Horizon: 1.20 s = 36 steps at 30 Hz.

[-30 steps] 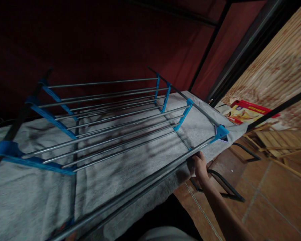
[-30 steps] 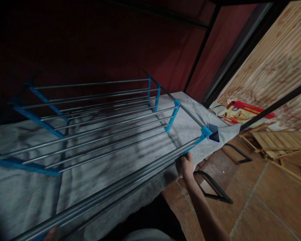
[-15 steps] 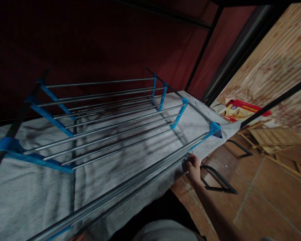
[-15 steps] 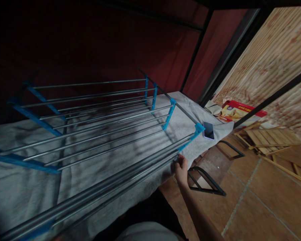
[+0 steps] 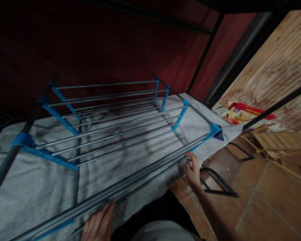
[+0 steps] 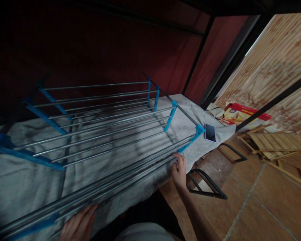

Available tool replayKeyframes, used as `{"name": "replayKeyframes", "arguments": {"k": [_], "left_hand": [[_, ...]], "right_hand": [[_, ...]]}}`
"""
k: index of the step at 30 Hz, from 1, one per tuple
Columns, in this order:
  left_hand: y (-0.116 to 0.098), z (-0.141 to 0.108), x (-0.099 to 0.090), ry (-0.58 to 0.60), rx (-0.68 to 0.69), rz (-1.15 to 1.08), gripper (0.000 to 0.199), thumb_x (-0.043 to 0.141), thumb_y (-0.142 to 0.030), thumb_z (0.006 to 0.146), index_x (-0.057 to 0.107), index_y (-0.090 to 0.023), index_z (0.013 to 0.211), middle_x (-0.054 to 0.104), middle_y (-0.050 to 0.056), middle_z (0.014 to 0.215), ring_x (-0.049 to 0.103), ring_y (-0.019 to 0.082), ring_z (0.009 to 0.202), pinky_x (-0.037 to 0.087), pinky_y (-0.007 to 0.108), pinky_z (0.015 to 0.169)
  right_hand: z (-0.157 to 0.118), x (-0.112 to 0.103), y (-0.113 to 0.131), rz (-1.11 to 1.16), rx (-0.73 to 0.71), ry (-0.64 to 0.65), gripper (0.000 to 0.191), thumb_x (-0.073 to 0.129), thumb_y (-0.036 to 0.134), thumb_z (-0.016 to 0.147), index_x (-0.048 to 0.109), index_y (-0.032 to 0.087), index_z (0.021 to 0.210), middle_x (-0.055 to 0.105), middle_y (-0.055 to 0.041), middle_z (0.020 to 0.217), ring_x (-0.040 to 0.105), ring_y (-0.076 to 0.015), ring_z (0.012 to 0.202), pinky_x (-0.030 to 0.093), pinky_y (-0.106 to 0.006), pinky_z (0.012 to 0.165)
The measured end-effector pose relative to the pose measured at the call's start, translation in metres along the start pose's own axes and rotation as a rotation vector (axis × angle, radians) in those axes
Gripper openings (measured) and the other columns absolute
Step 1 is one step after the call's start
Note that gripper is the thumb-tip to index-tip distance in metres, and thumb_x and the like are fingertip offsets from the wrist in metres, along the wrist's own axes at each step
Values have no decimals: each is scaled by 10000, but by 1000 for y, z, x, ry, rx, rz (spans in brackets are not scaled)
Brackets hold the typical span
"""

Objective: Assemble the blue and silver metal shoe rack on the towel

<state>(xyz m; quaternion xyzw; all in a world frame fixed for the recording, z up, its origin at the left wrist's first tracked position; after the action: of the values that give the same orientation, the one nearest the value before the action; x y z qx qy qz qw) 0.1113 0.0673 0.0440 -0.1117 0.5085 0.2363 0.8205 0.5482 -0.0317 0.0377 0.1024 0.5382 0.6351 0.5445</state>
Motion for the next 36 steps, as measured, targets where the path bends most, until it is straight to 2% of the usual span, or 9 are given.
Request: {"name": "replayKeyframes", "arguments": {"k": [4,7,9,13,17,22,27,32,36], "left_hand": [[14,31,-2,-24,-180,-74,447,442,-155,916,551,-245,1340,702,69,1189,643,230,1062,475,357,930],[30,65,6,10,-329,-164,420,375,-215,950,563,-248,1325,665,87,1254,611,257,1158,501,402,970],[40,90,13,10,-395,-228,399,379,-270,965,564,-216,1314,623,113,1310,580,273,1212,492,435,1018],[60,140,44,50,-457,-216,388,379,-283,971,594,-189,1279,620,139,1289,598,279,1165,491,445,1017],[75,182,83,138,-449,-199,406,379,-253,961,581,-141,1295,628,141,1271,570,279,1177,459,439,1045],[85,213,112,242,-461,-184,407,392,-247,964,568,-147,1317,616,135,1311,531,279,1221,424,434,1060],[77,234,129,367,-390,-173,390,421,-258,976,596,-131,1300,663,145,1247,591,287,1143,434,424,1029],[71,244,140,438,-344,-175,341,430,-271,984,639,-191,1241,729,103,1113,681,259,1001,507,373,895],[73,242,144,420,-342,-197,342,422,-298,988,651,-202,1222,746,97,1074,711,254,937,531,363,827]], "right_hand": [[22,26,20,-80,-89,100,395,441,194,812,578,235,1181,554,-101,1237,497,-265,1230,414,-515,1054],[55,50,16,-120,-114,143,489,466,196,768,566,245,1245,528,-100,1335,464,-267,1287,406,-486,1077],[83,63,5,-144,-91,112,530,494,208,725,562,221,1251,538,-117,1312,480,-278,1262,413,-478,1067],[133,84,-24,-181,13,27,535,527,237,666,569,132,1189,587,-161,1111,547,-320,1101,441,-528,989],[163,100,-42,-188,52,14,418,544,261,683,603,109,1067,582,-139,912,566,-315,967,475,-531,902],[178,107,-56,-178,52,62,177,587,362,751,603,226,863,540,-97,783,534,-274,790,502,-486,776],[184,109,-66,-170,44,89,208,609,448,753,576,267,849,515,-79,779,497,-258,746,501,-466,734],[182,111,-72,-195,47,95,163,561,353,757,575,259,890,505,-73,815,487,-250,796,492,-438,778],[180,111,-75,-224,56,104,209,544,282,737,587,237,936,500,-52,826,491,-230,823,484,-389,787]]}}
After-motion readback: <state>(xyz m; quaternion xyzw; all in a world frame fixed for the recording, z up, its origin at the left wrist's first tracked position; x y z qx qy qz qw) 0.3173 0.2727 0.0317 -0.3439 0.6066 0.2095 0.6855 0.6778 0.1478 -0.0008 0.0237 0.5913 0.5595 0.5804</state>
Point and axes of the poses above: each hand's wrist, its own z-axis towards the middle knuckle, its own x-axis out of the palm, y = z × x, the point moved 8 cm from there along z, towards the middle knuckle
